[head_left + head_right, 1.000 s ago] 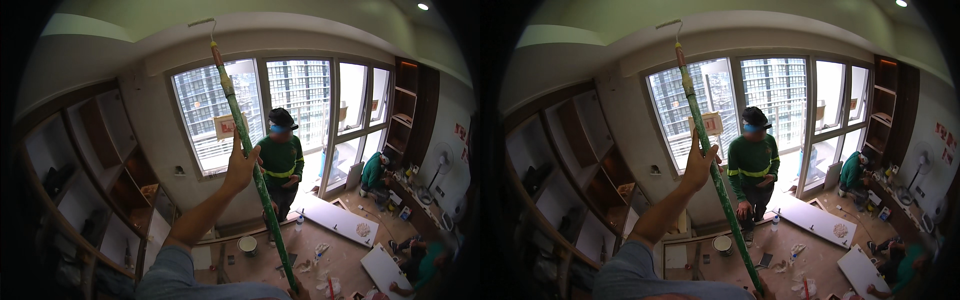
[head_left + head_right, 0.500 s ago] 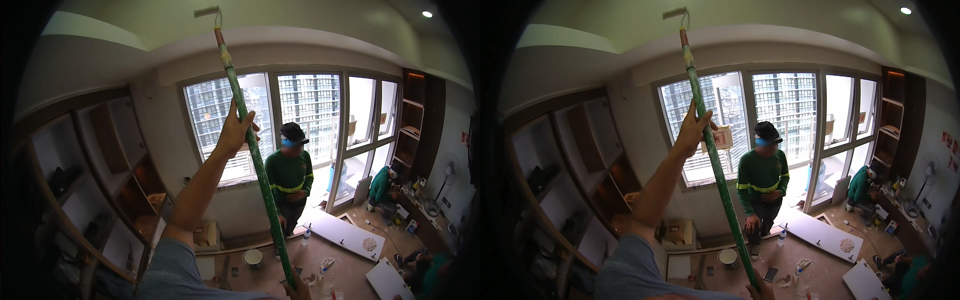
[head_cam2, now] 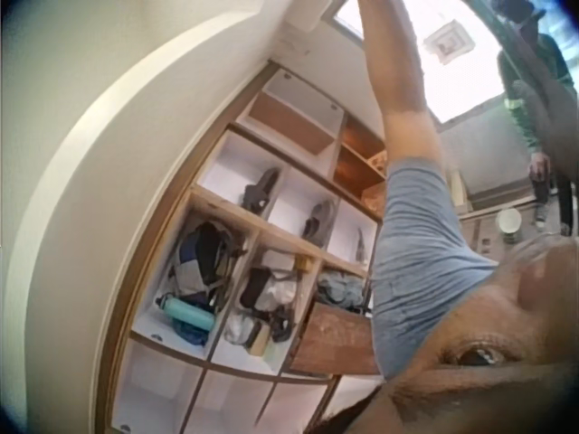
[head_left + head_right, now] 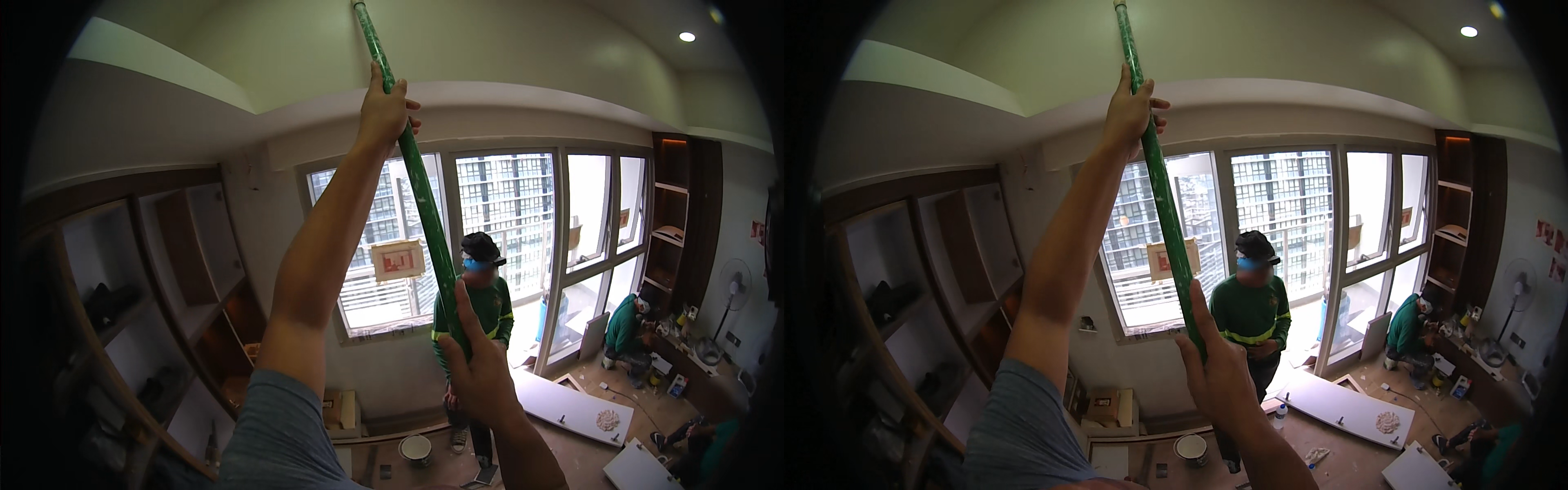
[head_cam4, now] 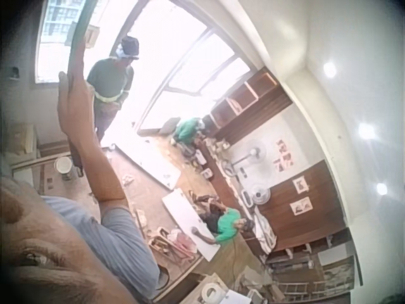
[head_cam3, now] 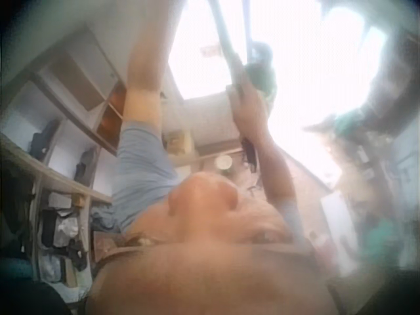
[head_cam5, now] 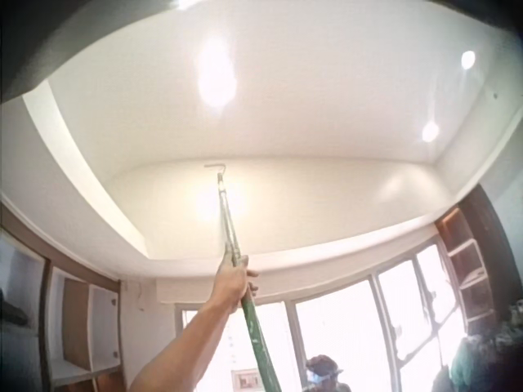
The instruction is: The person uses a long-handled paint roller to apply white paint to the ceiling. They repeatedly dip the roller into a paint can on the floor and roll it across the ceiling surface. Other workers are present in the room, handling materials and tools.
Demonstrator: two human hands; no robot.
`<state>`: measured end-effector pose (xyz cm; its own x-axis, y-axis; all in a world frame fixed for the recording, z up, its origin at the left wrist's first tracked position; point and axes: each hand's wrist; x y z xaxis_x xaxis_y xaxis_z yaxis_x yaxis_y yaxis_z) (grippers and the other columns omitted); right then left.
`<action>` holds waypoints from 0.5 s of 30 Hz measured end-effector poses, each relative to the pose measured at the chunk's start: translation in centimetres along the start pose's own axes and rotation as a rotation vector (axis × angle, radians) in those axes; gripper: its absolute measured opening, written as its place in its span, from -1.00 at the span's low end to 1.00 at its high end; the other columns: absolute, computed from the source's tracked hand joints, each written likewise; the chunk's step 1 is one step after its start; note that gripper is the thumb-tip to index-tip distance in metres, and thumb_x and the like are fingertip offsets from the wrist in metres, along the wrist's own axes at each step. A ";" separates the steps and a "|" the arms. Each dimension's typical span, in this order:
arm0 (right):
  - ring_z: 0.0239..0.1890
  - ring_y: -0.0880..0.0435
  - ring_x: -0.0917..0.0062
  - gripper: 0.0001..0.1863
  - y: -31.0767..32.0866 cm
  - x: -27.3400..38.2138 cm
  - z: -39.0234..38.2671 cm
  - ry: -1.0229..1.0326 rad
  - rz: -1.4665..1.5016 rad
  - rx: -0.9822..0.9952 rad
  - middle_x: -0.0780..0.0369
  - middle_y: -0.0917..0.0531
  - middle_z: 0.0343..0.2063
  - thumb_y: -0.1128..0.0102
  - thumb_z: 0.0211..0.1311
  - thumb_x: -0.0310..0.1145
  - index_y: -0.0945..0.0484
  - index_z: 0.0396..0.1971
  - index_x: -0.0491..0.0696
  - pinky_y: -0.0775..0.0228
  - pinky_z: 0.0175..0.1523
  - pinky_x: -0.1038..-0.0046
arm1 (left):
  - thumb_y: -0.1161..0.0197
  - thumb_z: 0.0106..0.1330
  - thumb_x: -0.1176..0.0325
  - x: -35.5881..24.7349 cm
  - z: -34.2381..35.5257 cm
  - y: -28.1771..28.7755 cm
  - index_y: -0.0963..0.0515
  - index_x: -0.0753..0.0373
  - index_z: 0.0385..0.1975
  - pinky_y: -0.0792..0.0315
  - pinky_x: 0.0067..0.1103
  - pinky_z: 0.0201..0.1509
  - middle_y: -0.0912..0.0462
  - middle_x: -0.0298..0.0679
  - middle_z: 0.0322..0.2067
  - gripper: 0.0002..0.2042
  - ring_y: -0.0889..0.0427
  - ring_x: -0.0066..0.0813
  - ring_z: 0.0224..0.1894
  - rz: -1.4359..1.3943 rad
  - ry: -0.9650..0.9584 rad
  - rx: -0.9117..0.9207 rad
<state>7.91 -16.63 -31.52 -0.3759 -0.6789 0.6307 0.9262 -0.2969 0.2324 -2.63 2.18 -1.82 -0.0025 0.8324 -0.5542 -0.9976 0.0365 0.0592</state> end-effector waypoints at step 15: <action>-0.15 -0.74 -0.08 -0.24 0.8 -1.9 -4.7 -0.266 -0.046 0.057 -0.16 -0.71 -0.22 -0.11 0.45 -0.35 -0.01 0.57 0.17 -0.55 -0.02 0.18 | 0.05 0.60 0.17 0.9 2.7 -0.3 0.27 -0.01 0.59 -0.61 -0.42 -0.42 -0.62 0.04 -0.24 -0.30 -0.59 -0.33 -0.49 -0.013 0.057 -0.024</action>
<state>9.18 -18.77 -36.03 -0.4036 -0.4631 0.7891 0.9113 -0.2800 0.3018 -2.12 4.40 -0.11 0.0077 0.7991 -0.6011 -0.9989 0.0335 0.0317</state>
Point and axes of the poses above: each hand's wrist, its own z-axis towards the middle knuckle, its own y-axis out of the back of the hand, x = y × z
